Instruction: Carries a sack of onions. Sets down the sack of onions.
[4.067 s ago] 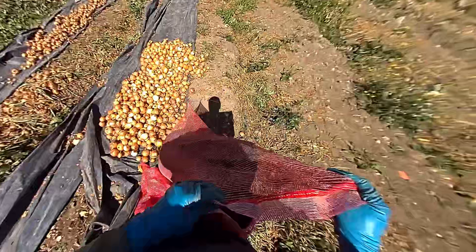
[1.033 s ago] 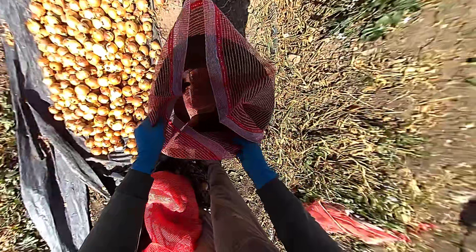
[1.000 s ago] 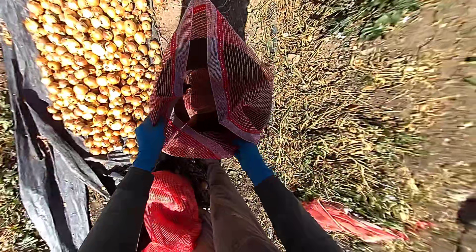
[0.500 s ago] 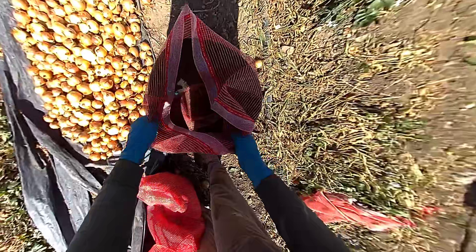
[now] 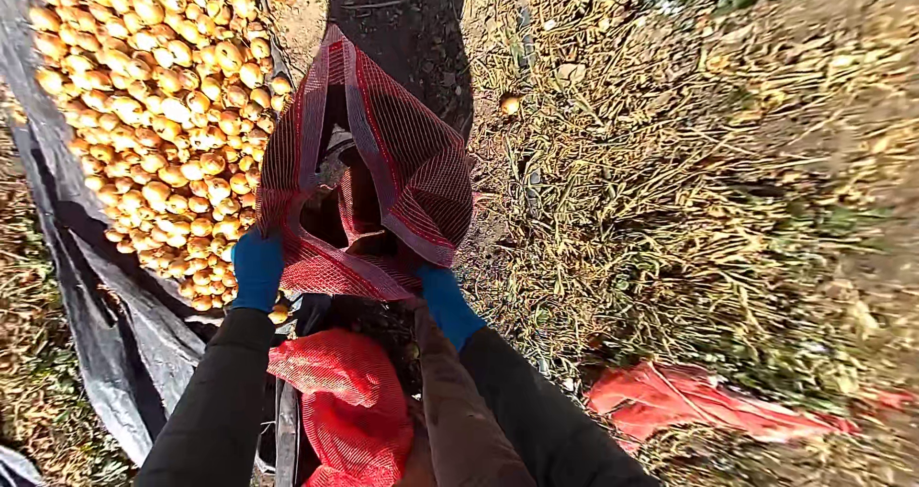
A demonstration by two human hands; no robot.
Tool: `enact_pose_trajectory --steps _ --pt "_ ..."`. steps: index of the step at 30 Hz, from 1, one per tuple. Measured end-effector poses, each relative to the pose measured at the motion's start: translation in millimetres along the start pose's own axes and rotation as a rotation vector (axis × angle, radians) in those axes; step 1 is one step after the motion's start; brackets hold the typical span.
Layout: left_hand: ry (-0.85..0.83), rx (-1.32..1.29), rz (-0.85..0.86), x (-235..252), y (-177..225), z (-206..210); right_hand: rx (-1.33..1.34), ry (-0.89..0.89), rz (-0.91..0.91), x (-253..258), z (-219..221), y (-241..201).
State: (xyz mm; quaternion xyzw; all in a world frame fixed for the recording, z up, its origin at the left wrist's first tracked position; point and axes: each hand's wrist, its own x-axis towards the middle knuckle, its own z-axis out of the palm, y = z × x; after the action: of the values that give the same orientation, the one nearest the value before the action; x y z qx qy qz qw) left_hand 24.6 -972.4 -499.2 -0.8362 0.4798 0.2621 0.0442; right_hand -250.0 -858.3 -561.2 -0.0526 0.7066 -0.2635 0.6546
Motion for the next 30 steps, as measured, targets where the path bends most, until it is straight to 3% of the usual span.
enact_pose_trajectory --steps 5,10,15,19,25,30 --pt "-0.113 0.026 0.014 10.1 -2.1 12.0 0.016 -0.055 0.054 8.8 5.6 -0.2" --pt "-0.106 0.052 0.016 10.6 -4.2 26.2 -0.060 -0.045 0.070 18.8 4.1 -7.9" --pt "0.003 0.062 0.018 14.4 9.4 -4.4 -0.039 -0.045 0.077 1.9 14.8 -21.4" --pt "0.072 0.016 -0.009 13.6 12.6 -9.5 -0.004 -0.105 0.064 12.1 19.6 -3.9" --pt "-0.092 0.025 0.002 21.6 -11.1 14.8 -0.115 -0.034 0.062 22.9 13.8 -10.6" --pt "-0.127 0.020 -0.009 2.4 10.8 25.1 -0.125 0.061 -0.011 23.3 -18.7 -22.0"
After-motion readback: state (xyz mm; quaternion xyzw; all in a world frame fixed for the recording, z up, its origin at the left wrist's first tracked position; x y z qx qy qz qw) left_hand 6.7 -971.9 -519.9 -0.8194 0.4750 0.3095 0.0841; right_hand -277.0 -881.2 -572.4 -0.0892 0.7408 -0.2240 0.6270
